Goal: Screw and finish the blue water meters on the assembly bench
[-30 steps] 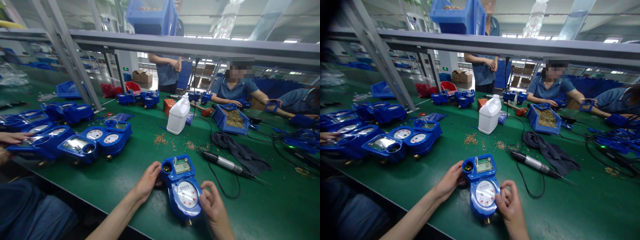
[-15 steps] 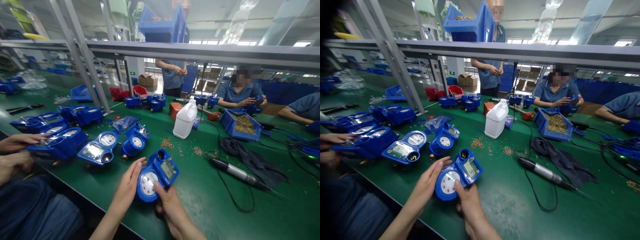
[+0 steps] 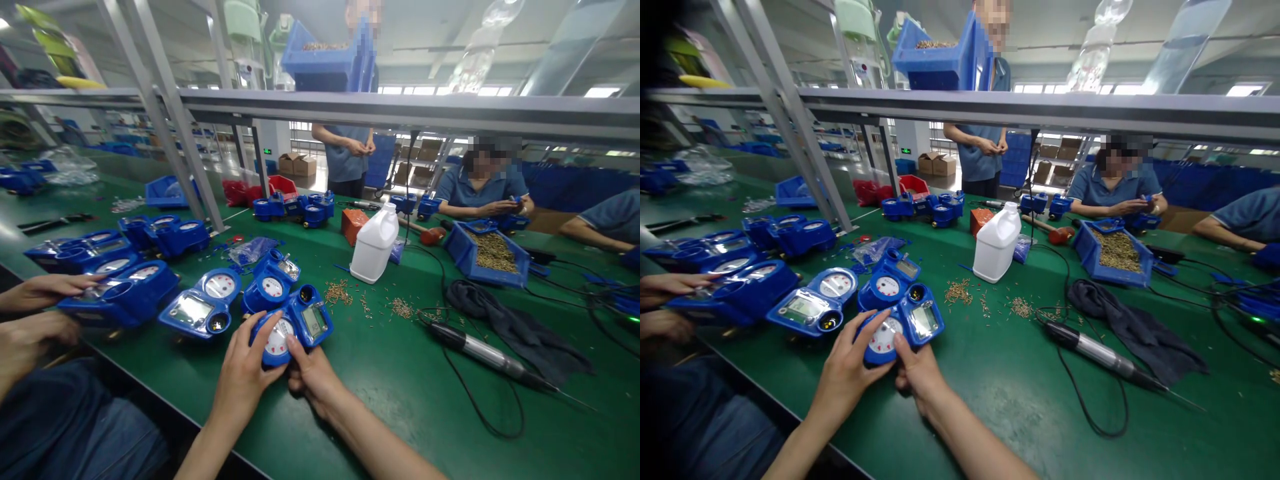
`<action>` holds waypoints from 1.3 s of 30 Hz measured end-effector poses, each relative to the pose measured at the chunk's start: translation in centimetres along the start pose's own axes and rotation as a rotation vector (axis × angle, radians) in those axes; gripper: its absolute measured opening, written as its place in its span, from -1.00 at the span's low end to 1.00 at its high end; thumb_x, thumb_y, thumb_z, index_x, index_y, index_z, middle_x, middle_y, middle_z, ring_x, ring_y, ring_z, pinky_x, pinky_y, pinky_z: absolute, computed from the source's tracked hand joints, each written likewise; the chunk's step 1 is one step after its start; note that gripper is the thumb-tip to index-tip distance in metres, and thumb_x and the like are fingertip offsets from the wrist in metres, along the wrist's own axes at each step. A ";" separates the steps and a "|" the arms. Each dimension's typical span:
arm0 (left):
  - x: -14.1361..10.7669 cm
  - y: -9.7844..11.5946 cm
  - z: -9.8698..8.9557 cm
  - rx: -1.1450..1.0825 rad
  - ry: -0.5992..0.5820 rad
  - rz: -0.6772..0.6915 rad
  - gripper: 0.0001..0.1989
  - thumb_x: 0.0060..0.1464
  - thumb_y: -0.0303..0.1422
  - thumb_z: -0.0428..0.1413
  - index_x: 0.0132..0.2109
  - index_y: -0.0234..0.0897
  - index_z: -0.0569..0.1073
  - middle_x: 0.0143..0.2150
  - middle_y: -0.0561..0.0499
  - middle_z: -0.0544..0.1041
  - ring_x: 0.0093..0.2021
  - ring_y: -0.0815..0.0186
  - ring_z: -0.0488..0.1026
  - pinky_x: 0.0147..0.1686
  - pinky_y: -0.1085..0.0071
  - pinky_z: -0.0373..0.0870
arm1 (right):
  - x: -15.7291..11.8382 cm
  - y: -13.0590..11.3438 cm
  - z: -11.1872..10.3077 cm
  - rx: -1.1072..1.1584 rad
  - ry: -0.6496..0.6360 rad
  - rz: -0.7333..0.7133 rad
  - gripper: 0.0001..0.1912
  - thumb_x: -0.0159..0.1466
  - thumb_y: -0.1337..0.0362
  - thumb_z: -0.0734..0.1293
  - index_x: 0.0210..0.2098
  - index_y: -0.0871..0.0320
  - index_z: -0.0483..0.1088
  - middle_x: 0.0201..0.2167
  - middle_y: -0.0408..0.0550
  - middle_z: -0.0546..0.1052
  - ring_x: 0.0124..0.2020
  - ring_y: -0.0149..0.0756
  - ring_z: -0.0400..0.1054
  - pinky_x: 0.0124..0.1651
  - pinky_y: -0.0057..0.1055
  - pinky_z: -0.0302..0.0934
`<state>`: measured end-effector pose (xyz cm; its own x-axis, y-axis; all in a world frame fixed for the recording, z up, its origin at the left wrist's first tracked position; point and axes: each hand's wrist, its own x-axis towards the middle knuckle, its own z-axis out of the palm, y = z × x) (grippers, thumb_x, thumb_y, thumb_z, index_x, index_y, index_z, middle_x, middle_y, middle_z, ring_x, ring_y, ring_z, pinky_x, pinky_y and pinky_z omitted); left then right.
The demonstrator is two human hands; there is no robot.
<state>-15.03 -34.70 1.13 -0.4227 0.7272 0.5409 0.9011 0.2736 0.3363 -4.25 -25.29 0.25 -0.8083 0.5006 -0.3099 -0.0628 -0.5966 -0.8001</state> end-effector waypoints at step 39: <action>39.5 -0.9 12.2 0.268 -0.365 0.199 -0.66 0.18 -0.24 0.06 0.02 -0.35 0.37 -0.01 -0.11 0.42 -0.08 0.24 0.43 -0.09 0.16 0.42 | 0.2 -1.9 -7.8 -0.407 0.306 -0.253 -0.48 0.13 -0.18 0.27 -0.56 0.18 0.28 -0.74 -0.25 0.11 -0.68 -0.52 -0.12 -0.57 -0.47 -0.26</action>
<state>-31.32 1.41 12.79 -0.2214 0.9418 0.2530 0.9744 0.2242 0.0180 0.25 -19.16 -2.31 -0.5869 0.7918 -0.1691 0.0472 -0.1751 -0.9834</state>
